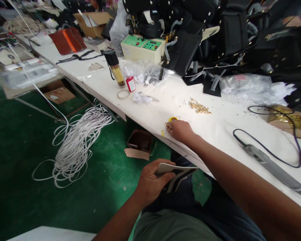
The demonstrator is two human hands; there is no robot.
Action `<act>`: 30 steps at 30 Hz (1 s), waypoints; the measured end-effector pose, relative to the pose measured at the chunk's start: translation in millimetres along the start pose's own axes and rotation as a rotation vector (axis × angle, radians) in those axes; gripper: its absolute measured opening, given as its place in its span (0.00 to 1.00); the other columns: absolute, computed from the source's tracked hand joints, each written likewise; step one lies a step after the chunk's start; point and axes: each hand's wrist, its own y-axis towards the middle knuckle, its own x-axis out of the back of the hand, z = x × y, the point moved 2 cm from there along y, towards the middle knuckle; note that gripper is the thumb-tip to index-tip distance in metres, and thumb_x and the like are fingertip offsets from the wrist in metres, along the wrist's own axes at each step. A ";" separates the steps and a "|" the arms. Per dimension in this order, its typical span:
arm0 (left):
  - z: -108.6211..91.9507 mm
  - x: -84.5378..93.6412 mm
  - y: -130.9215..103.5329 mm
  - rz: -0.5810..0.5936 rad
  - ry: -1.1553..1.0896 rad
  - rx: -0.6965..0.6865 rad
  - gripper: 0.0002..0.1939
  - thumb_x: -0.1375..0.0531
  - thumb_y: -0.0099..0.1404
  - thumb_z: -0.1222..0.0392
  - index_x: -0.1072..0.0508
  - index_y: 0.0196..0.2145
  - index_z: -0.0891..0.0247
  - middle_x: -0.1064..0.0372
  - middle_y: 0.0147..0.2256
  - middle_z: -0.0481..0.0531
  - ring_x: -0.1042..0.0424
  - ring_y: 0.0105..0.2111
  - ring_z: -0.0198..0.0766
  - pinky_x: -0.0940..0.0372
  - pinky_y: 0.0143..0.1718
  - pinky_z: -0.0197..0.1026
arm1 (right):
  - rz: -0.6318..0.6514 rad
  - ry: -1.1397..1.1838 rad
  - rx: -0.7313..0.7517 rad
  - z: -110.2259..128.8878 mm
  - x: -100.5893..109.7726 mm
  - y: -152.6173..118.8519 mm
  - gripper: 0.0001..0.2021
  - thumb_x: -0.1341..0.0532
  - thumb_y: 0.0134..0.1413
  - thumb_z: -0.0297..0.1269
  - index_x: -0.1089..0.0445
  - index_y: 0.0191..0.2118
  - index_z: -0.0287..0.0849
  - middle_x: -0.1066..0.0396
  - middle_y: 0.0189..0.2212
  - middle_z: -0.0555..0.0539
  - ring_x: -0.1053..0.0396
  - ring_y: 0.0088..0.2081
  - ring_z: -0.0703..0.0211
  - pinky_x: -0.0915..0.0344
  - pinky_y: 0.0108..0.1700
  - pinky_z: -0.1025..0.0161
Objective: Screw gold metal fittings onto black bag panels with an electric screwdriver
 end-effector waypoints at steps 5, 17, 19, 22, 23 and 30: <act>-6.4 -2.1 -2.9 -0.005 0.054 -0.069 0.07 0.30 0.63 0.60 0.16 0.41 0.57 0.17 0.41 0.50 0.19 0.42 0.44 0.26 0.46 0.44 | -0.091 0.095 -0.010 -3.6 13.2 -12.7 0.14 0.44 0.68 0.35 0.19 0.47 0.43 0.23 0.53 0.39 0.25 0.51 0.47 0.31 0.49 0.58; -36.9 -33.0 -0.8 0.121 0.479 -0.992 0.14 0.40 0.71 0.71 0.22 0.48 0.57 0.18 0.46 0.54 0.21 0.45 0.40 0.25 0.47 0.46 | -0.013 1.444 -0.225 -28.8 17.2 -209.7 0.20 0.26 0.52 0.54 0.20 0.37 0.40 0.26 0.30 0.48 0.33 0.31 0.63 0.36 0.32 0.66; -42.5 -46.5 -2.4 0.156 0.520 -1.053 0.13 0.40 0.71 0.70 0.22 0.48 0.58 0.18 0.45 0.54 0.21 0.44 0.40 0.24 0.46 0.45 | -0.002 1.486 -0.242 -32.6 13.0 -227.8 0.19 0.26 0.53 0.53 0.20 0.37 0.41 0.27 0.31 0.49 0.34 0.31 0.62 0.36 0.33 0.66; -47.9 -66.2 -6.6 0.194 0.565 -1.105 0.12 0.39 0.70 0.70 0.22 0.47 0.59 0.18 0.44 0.54 0.21 0.43 0.40 0.24 0.46 0.44 | -0.014 1.515 -0.257 -39.3 8.6 -248.9 0.19 0.26 0.54 0.54 0.19 0.37 0.41 0.27 0.30 0.48 0.34 0.31 0.62 0.37 0.32 0.66; -49.0 -72.0 -8.3 0.200 0.576 -1.112 0.11 0.39 0.70 0.70 0.21 0.47 0.60 0.18 0.44 0.54 0.21 0.43 0.40 0.24 0.46 0.44 | -0.028 1.515 -0.259 -41.7 7.8 -255.0 0.19 0.27 0.54 0.54 0.19 0.36 0.41 0.27 0.30 0.48 0.34 0.31 0.62 0.37 0.32 0.65; -58.3 -102.7 -21.4 0.183 0.630 -1.154 0.08 0.37 0.70 0.67 0.20 0.44 0.58 0.20 0.40 0.52 0.21 0.42 0.38 0.24 0.46 0.40 | -0.102 1.507 -0.271 -56.5 0.2 -287.2 0.21 0.28 0.54 0.58 0.19 0.37 0.41 0.25 0.31 0.47 0.32 0.32 0.59 0.33 0.33 0.63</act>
